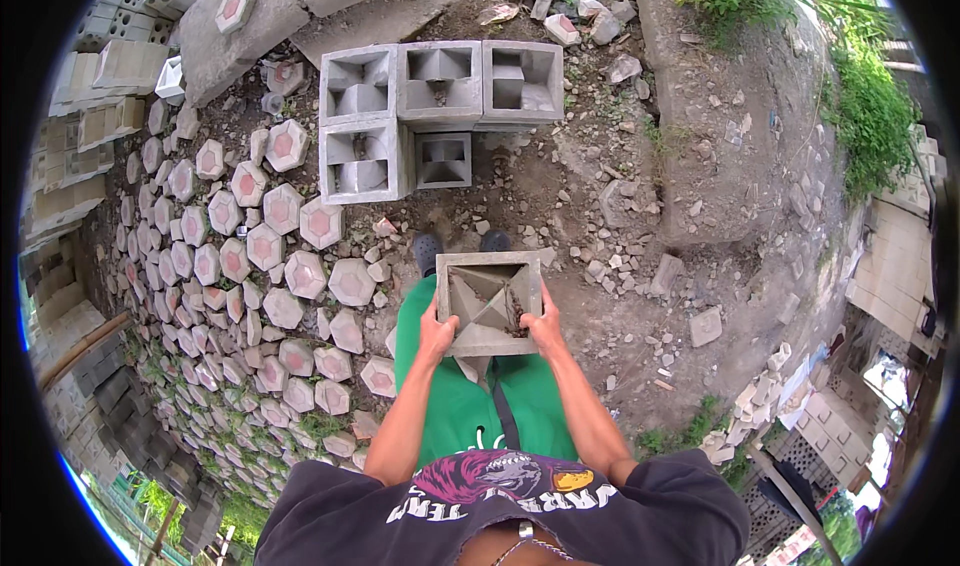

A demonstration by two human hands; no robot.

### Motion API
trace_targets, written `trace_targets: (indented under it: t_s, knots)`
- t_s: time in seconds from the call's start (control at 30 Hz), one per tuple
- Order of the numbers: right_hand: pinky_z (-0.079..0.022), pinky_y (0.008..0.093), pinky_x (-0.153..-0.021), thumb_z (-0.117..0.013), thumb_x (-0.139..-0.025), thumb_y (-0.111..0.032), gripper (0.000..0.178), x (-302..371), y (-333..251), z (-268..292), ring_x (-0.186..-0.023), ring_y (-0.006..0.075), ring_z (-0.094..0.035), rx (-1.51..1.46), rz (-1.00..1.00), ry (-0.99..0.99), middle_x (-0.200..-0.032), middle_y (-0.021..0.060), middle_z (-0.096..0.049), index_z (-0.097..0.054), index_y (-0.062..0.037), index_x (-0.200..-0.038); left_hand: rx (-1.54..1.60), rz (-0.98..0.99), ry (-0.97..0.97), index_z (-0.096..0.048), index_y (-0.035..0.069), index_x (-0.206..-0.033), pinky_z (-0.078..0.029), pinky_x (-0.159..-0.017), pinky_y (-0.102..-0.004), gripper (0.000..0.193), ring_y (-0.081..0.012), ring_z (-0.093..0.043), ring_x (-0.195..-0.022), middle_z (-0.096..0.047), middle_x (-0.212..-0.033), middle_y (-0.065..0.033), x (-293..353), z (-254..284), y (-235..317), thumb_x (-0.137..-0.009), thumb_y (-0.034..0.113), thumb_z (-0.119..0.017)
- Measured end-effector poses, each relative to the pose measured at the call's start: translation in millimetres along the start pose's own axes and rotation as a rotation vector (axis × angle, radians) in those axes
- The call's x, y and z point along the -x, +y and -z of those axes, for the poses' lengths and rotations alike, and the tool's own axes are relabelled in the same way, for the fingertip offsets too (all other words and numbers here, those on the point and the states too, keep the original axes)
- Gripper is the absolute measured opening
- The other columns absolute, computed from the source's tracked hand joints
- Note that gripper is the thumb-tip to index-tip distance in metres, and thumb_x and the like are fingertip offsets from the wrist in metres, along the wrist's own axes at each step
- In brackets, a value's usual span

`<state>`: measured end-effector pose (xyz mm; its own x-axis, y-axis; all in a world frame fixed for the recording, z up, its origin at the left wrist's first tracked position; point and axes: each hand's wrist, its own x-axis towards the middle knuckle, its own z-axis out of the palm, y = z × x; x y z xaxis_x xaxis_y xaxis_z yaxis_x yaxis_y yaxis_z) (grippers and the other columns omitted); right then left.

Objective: The person stacks decorative concrete cinder blocks one at a time to build a small wall structure on the ground.

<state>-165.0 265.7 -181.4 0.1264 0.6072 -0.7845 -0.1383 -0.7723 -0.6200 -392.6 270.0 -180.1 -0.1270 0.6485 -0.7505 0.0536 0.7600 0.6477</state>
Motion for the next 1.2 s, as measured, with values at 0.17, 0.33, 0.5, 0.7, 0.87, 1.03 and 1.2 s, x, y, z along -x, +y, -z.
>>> trace_targets:
  t_s: [0.17,0.33,0.5,0.7,0.87,1.03,1.2]
  knots:
    - [-0.048,0.0284,-0.084,-0.055,-0.061,0.009,0.094,-93,38,-4,-0.104,0.0187,-0.058,0.056,0.007,0.038,-0.126,0.0104,-0.059,-0.034,-0.0100,-0.150,-0.051,0.039,-0.065,-0.044,0.000,-0.139,-0.043,-0.099,-0.0333,0.073,-0.0251,-0.057,-0.114,-0.059,-0.126,-0.0145,-99,-19,-61,-0.068,0.007,-0.060]
    - [-0.048,0.0306,-0.090,-0.055,-0.060,0.008,0.096,-210,69,-16,-0.112,0.0228,-0.057,0.187,0.057,0.017,-0.136,0.0126,-0.054,-0.033,-0.0158,-0.151,-0.127,-0.060,-0.060,-0.042,0.000,-0.139,-0.042,-0.100,-0.0354,0.071,-0.0272,-0.056,-0.115,-0.059,-0.126,-0.0173,-223,-26,-113,-0.071,0.008,-0.057]
    - [-0.048,0.0300,-0.087,-0.054,-0.060,0.008,0.097,-342,107,-44,-0.111,0.0217,-0.056,0.134,0.163,-0.023,-0.131,0.0110,-0.056,-0.031,-0.0115,-0.151,-0.233,-0.130,-0.032,-0.044,-0.001,-0.136,-0.042,-0.100,-0.0384,0.065,-0.0343,-0.056,-0.116,-0.060,-0.124,-0.0228,-348,-31,-136,-0.073,0.011,-0.058]
    - [-0.044,0.0307,-0.091,-0.055,-0.062,0.005,0.089,-465,122,-77,-0.111,0.0215,-0.054,0.133,0.270,-0.072,-0.128,0.0094,-0.058,-0.037,-0.0087,-0.148,-0.269,-0.225,0.038,-0.053,-0.002,-0.126,-0.044,-0.097,-0.0434,0.052,-0.0410,-0.055,-0.117,-0.060,-0.121,-0.0275,-468,-29,-164,-0.077,0.016,-0.057]
    - [-0.043,0.0309,-0.094,-0.054,-0.063,0.005,0.085,-544,126,-76,-0.115,0.0215,-0.051,0.064,0.381,-0.168,-0.127,0.0073,-0.057,-0.041,-0.0084,-0.145,-0.382,-0.406,0.185,-0.058,-0.004,-0.117,-0.046,-0.095,-0.0462,0.045,-0.0415,-0.057,-0.114,-0.063,-0.113,-0.0282,-529,-46,-163,-0.077,0.016,-0.057]
    - [-0.043,0.0313,-0.092,-0.055,-0.062,0.003,0.083,-555,123,-91,-0.110,0.0210,-0.052,0.076,0.453,-0.171,-0.122,0.0056,-0.059,-0.044,-0.0076,-0.143,-0.323,-0.367,0.157,-0.055,-0.003,-0.122,-0.044,-0.099,-0.0459,0.050,-0.0413,-0.054,-0.118,-0.060,-0.119,-0.0271,-561,-39,-168,-0.076,0.016,-0.057]
    - [-0.046,0.0287,-0.086,-0.054,-0.062,0.000,0.088,-571,146,-85,-0.108,0.0190,-0.053,0.150,0.618,-0.130,-0.127,0.0075,-0.055,-0.035,-0.0069,-0.148,-0.380,-0.422,0.268,-0.052,-0.002,-0.126,-0.043,-0.101,-0.0445,0.054,-0.0405,-0.054,-0.119,-0.059,-0.121,-0.0258,-571,-42,-182,-0.074,0.015,-0.058]
